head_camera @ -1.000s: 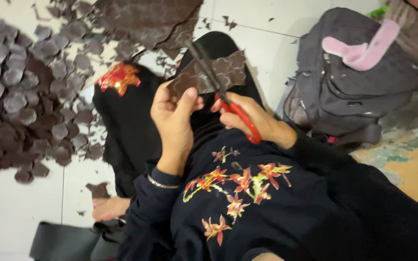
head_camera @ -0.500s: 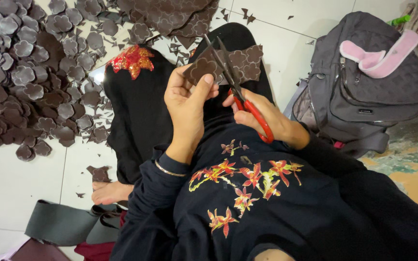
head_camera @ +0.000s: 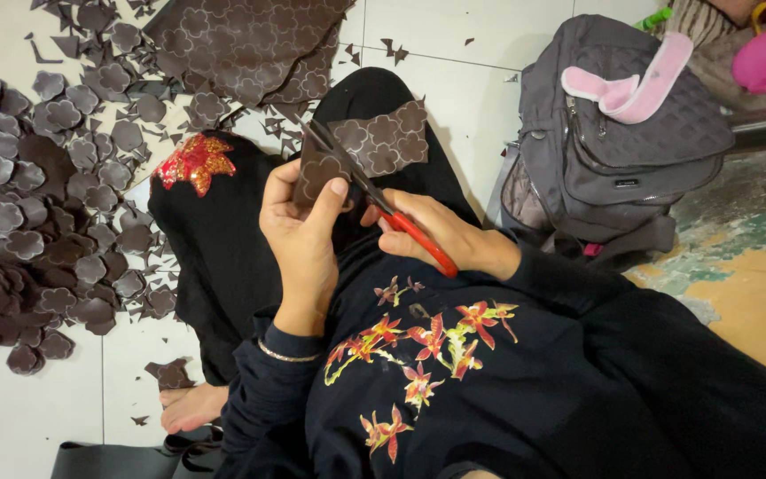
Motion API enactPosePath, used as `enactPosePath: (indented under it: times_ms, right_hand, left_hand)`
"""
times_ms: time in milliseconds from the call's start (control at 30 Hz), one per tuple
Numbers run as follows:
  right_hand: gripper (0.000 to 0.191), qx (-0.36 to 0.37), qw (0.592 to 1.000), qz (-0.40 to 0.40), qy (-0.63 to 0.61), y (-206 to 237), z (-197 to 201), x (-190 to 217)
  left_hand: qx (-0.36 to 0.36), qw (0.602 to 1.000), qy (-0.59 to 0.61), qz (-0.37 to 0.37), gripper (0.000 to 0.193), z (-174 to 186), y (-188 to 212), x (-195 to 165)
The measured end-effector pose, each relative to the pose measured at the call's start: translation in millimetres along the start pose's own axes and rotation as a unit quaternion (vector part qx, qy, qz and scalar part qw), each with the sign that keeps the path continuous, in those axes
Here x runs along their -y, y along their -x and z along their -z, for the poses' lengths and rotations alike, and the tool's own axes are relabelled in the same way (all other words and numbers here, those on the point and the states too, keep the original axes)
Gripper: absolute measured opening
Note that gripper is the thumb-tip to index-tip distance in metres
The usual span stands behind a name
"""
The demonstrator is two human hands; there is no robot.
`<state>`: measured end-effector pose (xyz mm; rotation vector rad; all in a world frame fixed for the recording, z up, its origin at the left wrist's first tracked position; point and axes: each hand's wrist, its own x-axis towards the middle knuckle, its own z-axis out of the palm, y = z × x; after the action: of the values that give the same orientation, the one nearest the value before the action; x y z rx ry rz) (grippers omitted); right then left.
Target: The person sits on the floor and uses red-handled scissors to cut flower-shaped pieces from a brown patterned fabric. They repeatedly trim the edges of the shapes and place the finished pieces into a growing pile on the floor.
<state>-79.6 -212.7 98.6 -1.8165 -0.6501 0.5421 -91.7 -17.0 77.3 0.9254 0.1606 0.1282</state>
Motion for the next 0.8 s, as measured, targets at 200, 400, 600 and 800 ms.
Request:
enactPosePath:
  times_ms: [200,400,600,800]
  right_hand:
    - [0.057,0.001,1.0,-0.003,-0.007,-0.3,-0.5,-0.6]
    - [0.065,-0.001,1.0,0.0,-0.003,0.2,0.1,-0.9]
    - [0.068,0.0,1.0,0.005,-0.001,-0.7,0.0,-2.3]
    - [0.067,0.01,1.0,-0.013,0.013,-0.4,-0.3,-2.7]
  left_hand:
    - [0.003,1.0,0.007,-0.01,0.026,-1.2,2.4,0.4]
    - [-0.004,1.0,0.013,-0.003,0.025,-1.6,2.4,-1.9]
    - [-0.003,1.0,0.017,-0.01,0.024,-2.0,2.0,-1.6]
    - [0.0,1.0,0.017,-0.01,0.025,-2.1,3.3,-2.5]
